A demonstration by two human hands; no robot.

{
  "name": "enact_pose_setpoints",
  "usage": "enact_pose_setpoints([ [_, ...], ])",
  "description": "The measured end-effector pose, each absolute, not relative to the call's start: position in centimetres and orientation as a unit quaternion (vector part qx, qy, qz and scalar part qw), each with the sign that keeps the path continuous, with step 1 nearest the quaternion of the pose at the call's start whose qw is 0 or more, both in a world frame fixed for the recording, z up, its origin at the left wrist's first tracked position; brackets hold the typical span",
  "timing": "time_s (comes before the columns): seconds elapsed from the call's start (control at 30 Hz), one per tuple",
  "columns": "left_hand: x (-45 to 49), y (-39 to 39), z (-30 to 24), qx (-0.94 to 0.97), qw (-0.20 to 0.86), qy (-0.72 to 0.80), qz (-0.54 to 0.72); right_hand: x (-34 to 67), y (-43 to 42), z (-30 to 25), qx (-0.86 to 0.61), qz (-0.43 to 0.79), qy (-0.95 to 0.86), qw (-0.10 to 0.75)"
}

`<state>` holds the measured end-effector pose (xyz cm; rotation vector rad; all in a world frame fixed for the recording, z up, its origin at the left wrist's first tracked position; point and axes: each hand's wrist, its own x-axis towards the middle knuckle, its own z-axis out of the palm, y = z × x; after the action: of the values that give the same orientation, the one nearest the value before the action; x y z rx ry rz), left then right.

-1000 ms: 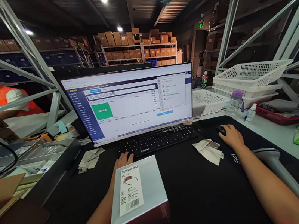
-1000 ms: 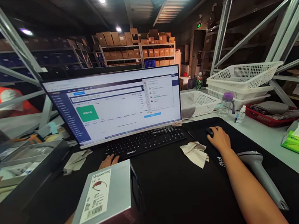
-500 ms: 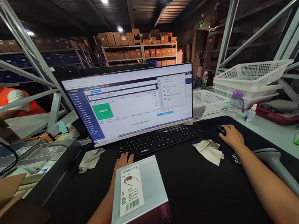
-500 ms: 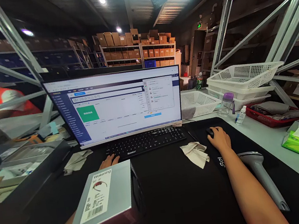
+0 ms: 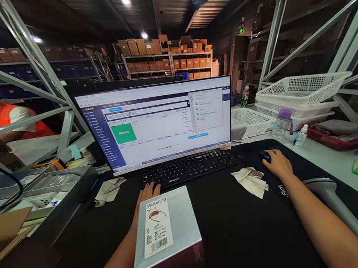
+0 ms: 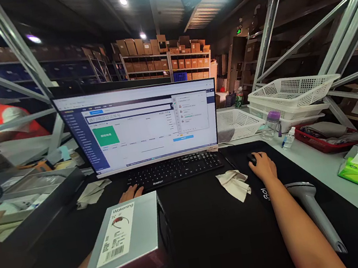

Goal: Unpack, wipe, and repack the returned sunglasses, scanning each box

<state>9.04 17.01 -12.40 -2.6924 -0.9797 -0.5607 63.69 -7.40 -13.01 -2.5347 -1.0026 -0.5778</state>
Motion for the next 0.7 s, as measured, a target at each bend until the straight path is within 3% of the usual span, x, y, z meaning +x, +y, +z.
enact_pose_setpoints([
  [0.7,10.2,17.0,-13.2,-0.901,0.117,-0.367,-0.201,62.3,-7.6,-11.7,-0.907,-0.184,-0.342,0.161],
])
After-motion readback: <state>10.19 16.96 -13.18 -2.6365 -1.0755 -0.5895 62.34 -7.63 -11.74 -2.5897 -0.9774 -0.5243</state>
